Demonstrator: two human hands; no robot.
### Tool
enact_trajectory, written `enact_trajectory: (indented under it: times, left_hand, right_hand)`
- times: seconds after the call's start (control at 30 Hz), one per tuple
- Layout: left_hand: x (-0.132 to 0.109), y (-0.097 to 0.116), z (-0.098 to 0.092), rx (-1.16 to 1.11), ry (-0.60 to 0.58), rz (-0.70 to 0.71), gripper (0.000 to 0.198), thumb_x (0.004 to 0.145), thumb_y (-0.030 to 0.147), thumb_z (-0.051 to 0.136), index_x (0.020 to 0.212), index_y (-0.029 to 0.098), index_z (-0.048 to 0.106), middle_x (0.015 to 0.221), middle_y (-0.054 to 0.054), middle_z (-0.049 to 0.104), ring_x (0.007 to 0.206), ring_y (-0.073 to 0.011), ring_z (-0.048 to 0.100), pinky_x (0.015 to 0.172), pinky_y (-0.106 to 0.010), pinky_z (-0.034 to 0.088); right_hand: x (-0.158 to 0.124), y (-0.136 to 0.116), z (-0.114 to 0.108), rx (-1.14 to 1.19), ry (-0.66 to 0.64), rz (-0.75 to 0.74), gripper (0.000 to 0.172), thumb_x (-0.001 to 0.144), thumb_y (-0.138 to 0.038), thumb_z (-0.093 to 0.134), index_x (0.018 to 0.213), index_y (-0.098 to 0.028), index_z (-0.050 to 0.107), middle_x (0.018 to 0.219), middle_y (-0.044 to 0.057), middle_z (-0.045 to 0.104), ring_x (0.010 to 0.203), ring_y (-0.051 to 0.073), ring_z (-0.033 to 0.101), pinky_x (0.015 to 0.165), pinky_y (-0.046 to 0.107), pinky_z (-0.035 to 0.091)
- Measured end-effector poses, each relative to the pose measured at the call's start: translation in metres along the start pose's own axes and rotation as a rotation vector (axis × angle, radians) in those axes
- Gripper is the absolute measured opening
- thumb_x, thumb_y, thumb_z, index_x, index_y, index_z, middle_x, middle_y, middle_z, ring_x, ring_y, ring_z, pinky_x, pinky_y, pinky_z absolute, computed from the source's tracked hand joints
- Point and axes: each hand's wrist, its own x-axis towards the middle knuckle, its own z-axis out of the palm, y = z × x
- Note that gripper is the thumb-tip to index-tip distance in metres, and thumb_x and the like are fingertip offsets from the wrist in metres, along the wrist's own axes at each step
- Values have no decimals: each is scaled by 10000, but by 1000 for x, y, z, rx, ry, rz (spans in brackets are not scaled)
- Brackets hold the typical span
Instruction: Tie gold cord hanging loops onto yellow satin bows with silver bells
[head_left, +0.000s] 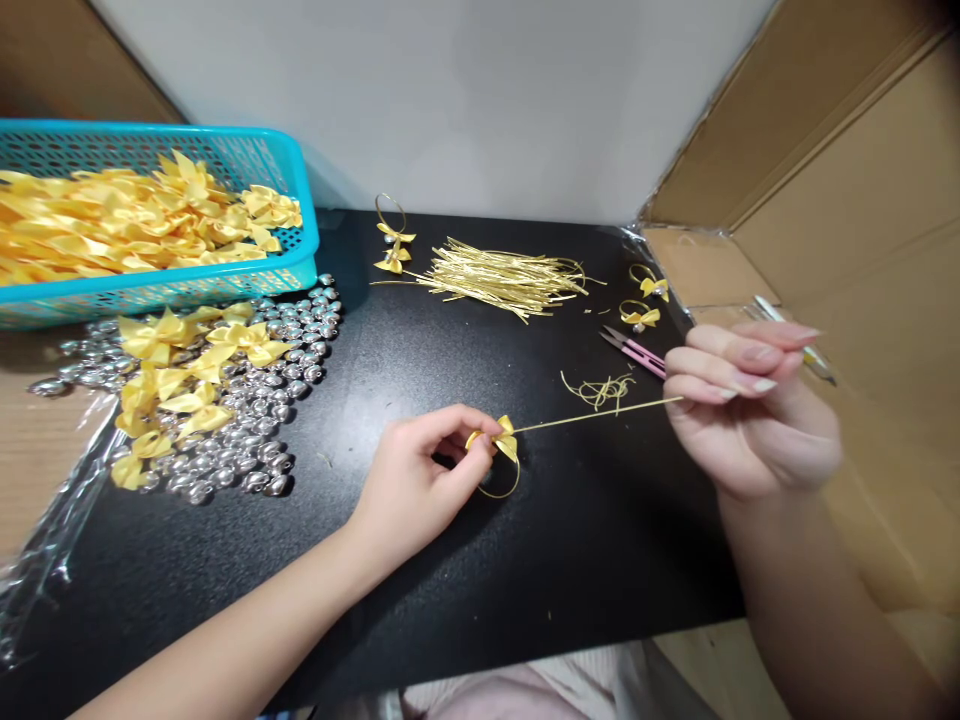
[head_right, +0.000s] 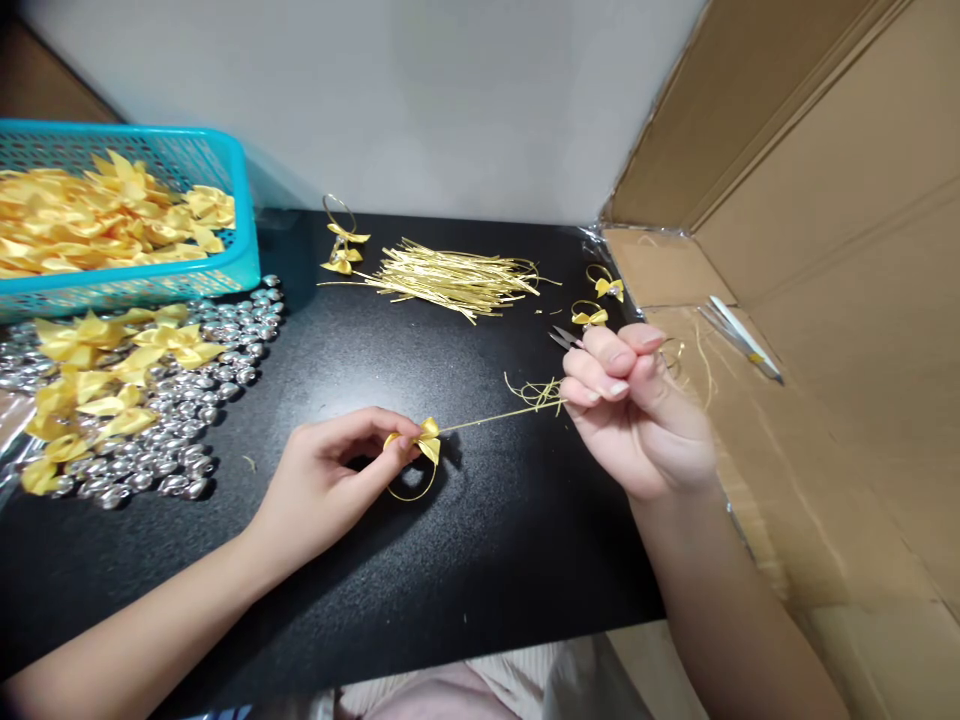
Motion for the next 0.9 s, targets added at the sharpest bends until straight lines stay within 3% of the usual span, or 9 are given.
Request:
enact_trajectory:
  times: [0.2, 0.37, 0.47, 0.63, 0.8, 0.9]
  left_hand:
    - [2, -3, 1, -202, -72, -122, 142, 825, 298, 654, 880, 186, 720, 808, -48, 755, 689, -166, 675, 614, -239, 498]
    - [5, 0, 4, -286, -70, -173, 209, 808, 337, 686, 936, 172, 706, 829, -47, 742, 706, -154, 654, 633, -243, 497]
    - [5, 0, 5, -328, -46, -187, 231, 804, 336, 690, 957, 162, 690, 856, -55, 742, 736, -156, 658, 652, -248, 499]
    - [4, -2, 5, -386, -35, -191, 220, 774, 263, 715, 963, 161, 667, 936, -63, 746, 832, -167, 668, 701, -249, 515]
    - [3, 2, 3, -415, -26, -160, 145, 818, 213, 625, 944, 165, 677, 879, -31, 754, 734, -115, 650, 694, -220, 512]
    - [3, 2, 3, -412, -28, -159, 170, 773, 168, 662, 942, 166, 676, 854, -20, 750, 744, -116, 658, 711, -215, 514]
  right_hand:
    - [-3, 2, -2, 90, 1, 12, 229, 659, -288, 871, 684, -424, 688, 748, -109, 636, 653, 86, 587, 621, 206, 554]
    - [-4, 6, -2, 190, -245, 88, 161, 750, -263, 809, 736, -365, 685, 659, -135, 642, 599, 41, 608, 776, 193, 584]
    - [-6, 9, 0, 186, -322, 110, 115, 802, -247, 763, 807, -339, 695, 588, -122, 595, 522, 25, 571, 774, 176, 582]
    - [-11, 15, 7, 56, -293, 151, 149, 775, -321, 787, 898, -355, 711, 513, -103, 521, 489, 57, 566, 718, 231, 582]
    - [-13, 18, 10, 22, -317, 173, 89, 782, -329, 779, 772, -341, 691, 565, -84, 612, 513, 81, 607, 682, 283, 570]
    - [-14, 21, 9, 7, -314, 202, 92, 802, -312, 759, 770, -331, 675, 648, -66, 671, 531, 96, 623, 637, 293, 562]
